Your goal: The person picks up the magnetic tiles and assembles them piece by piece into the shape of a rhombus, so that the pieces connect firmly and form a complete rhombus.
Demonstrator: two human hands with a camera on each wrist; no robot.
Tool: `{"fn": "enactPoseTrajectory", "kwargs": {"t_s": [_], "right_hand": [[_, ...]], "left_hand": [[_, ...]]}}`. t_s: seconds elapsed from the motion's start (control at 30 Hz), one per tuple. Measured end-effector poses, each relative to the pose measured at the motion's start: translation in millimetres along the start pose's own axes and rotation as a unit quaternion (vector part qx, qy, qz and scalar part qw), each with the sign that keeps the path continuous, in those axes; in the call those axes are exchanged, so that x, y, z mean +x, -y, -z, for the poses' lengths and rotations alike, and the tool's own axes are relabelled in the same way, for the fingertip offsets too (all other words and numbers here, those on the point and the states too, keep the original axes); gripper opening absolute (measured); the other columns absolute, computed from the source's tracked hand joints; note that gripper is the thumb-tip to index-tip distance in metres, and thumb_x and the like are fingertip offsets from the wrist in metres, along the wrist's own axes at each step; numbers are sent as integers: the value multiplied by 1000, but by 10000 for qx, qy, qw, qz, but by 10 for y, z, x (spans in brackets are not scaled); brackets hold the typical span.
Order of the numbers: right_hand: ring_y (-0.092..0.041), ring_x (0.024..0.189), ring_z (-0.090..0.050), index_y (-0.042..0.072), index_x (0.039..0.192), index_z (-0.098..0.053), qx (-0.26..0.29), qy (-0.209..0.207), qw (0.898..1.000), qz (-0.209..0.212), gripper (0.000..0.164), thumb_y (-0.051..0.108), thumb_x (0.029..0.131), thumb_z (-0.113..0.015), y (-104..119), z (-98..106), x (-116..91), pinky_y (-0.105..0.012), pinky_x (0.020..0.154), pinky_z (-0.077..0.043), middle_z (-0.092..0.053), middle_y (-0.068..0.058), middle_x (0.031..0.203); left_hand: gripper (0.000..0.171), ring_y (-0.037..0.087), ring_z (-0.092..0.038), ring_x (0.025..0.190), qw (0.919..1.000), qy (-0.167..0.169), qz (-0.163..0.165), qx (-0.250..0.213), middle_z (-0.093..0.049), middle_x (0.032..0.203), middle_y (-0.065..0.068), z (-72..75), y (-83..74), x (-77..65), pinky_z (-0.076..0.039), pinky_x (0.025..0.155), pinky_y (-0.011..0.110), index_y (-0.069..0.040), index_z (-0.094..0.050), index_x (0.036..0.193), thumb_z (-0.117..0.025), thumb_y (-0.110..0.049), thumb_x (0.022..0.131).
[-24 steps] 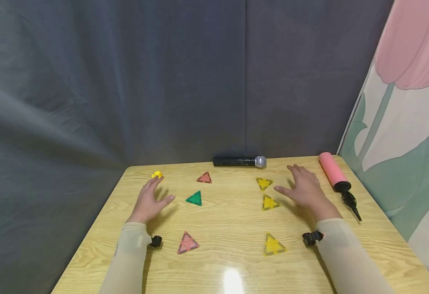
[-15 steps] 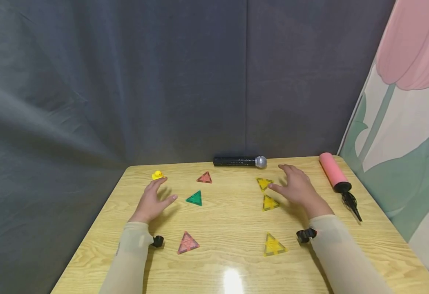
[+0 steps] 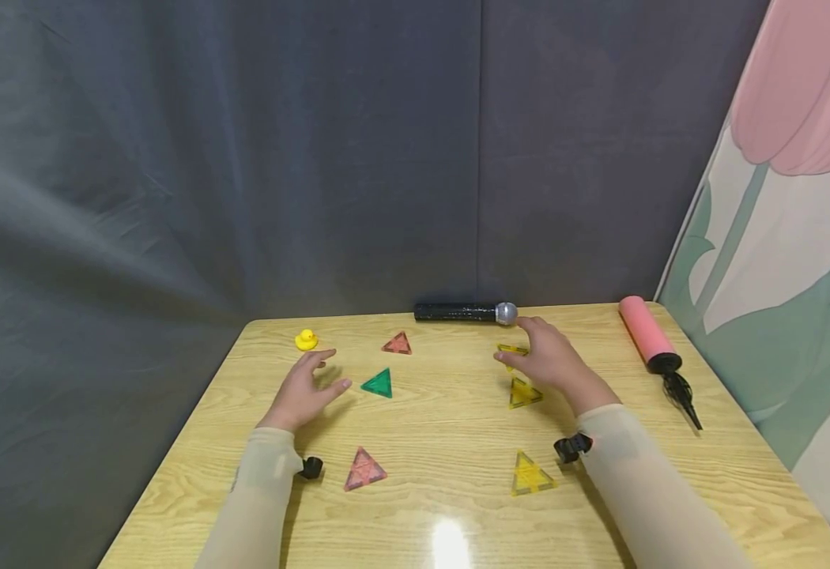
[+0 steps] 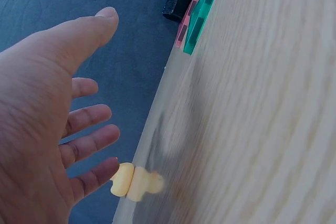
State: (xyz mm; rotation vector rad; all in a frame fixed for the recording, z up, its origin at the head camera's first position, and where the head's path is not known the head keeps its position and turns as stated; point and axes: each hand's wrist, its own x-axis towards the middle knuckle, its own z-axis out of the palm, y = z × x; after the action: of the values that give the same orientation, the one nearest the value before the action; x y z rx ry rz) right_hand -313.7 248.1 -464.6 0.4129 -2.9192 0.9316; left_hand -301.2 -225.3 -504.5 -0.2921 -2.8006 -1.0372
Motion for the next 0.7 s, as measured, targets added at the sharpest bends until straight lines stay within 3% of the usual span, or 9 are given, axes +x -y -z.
{"fn": "enactPoseTrajectory", "kwargs": {"t_s": [0.3,0.7], "right_hand": [[-50,139,-44,2,159,-41,218,219,9994,181,84,51,98,-72,134,-63,111,-68,109,-39,-39,-30,158],[-48,142,-42,4,157,-43,614,412,9971,165,74,40,100,-74,279,-212,290,-65,111,-39,-43,-24,158]], "left_hand": [[70,34,-56,131,9994,241,-94,-237,-57,144,10,-57,22,23,-49,105,56,-14,-56,151,-80,-46,93],[65,32,-56,132,9977,474,4,-482,-58,145,10,-102,-41,15,-47,108,54,-13,-57,149,-81,-39,94]]}}
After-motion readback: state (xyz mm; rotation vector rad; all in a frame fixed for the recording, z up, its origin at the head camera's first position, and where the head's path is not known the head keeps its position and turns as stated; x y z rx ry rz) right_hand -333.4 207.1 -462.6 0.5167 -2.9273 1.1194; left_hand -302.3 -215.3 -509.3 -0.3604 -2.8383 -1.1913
